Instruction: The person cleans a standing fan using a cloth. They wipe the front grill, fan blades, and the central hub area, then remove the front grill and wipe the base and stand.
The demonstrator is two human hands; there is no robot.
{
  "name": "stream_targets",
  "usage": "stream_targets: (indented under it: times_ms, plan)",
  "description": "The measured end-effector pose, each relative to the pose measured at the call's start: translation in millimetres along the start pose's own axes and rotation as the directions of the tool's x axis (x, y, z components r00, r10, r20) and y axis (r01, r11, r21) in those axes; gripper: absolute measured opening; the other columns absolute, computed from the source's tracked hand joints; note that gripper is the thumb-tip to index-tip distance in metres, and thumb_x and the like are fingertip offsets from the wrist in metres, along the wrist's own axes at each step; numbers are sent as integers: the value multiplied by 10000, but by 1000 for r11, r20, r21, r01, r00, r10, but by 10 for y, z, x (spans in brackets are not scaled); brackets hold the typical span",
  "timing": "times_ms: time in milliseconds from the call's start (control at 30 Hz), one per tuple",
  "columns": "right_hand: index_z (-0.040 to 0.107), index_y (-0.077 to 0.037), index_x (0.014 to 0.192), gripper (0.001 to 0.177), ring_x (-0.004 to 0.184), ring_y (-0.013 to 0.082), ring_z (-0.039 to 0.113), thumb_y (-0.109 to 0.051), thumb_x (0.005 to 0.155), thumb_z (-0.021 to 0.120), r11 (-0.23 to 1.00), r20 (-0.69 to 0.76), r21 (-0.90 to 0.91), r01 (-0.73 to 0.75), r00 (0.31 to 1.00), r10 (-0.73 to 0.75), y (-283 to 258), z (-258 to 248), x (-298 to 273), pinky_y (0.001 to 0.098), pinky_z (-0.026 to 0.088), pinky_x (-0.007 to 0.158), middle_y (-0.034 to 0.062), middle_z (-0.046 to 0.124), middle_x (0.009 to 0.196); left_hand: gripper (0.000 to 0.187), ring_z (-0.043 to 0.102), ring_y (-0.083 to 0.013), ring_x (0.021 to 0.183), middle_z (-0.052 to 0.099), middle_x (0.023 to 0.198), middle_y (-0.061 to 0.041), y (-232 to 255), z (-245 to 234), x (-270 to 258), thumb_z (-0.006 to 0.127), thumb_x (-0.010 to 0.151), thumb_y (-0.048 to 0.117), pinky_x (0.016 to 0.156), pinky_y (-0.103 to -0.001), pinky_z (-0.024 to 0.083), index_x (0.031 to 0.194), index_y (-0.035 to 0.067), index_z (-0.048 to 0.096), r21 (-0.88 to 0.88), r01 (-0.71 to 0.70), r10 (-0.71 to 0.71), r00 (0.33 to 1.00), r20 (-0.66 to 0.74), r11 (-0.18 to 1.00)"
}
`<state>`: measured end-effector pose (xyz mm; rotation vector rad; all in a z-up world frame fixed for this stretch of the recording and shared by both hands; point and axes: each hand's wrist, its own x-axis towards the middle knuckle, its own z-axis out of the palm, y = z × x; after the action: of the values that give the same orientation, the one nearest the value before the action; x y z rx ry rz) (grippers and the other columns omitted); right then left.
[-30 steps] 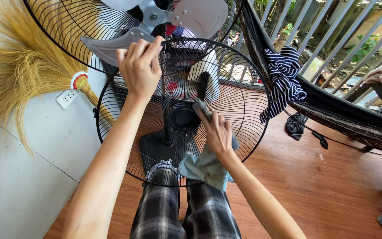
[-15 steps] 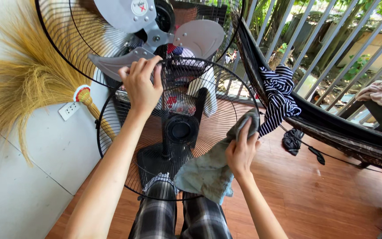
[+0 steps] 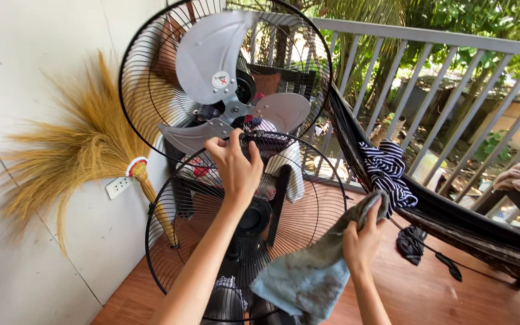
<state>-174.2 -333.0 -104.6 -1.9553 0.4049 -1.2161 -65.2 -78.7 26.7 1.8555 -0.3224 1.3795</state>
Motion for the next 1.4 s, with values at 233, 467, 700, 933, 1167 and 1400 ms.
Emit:
stream_targets:
  times_ms: [233,467,700,933,1167,1400]
  plan:
    - [323,-46,1615,805,1125,405,585,0,831,496,997,77,65,40,996,-45,235,-90,43,460,472,970,296,502,1342,400,389,-267,1048,286,1218,-193,46,-92,51,645,1026,319,939,-438,432,1101,-46,500,-270,203,-215,976,-17,941]
    - [477,-82,1575,724,700,153,572,35,865,394,880,85,431,-202,979,183,-136,-145,-279,286,493,589,181,646,1010,448,382,-310,1118,298,1235,-196,125,-90,86,746,986,340,966,-497,398,1129,8,480,-131,331,-351,917,-188,934]
    - [476,45,1500,642,920,228,636,80,862,412,918,-290,314,244,945,-152,-460,88,-625,335,556,792,233,628,1319,797,574,-412,1000,258,1247,-230,204,-153,354,725,696,203,854,-553,568,1307,58,233,-507,718,-790,603,110,477]
    - [474,57,1502,670,1183,381,602,98,834,451,923,-203,171,346,929,-310,-904,79,-909,472,477,1031,276,606,1371,928,417,-522,1244,265,1343,-408,-662,349,238,756,782,99,989,-549,475,1420,-136,125,-274,612,-669,706,-231,742]
    - [609,31,1432,660,751,147,594,16,816,373,759,225,648,-62,968,-113,-1043,-183,-976,256,478,697,134,706,1066,520,707,-341,917,514,1265,-251,-634,-189,501,492,848,66,617,-413,642,1333,-42,336,-552,813,-865,402,301,186]
    - [676,97,1263,530,1058,160,651,-141,880,397,640,214,765,76,907,-363,-1463,-372,-458,235,487,941,147,710,1187,221,565,-225,668,531,874,-137,-1061,-601,723,476,867,15,538,-457,665,1044,-65,582,-611,788,-812,403,421,74]
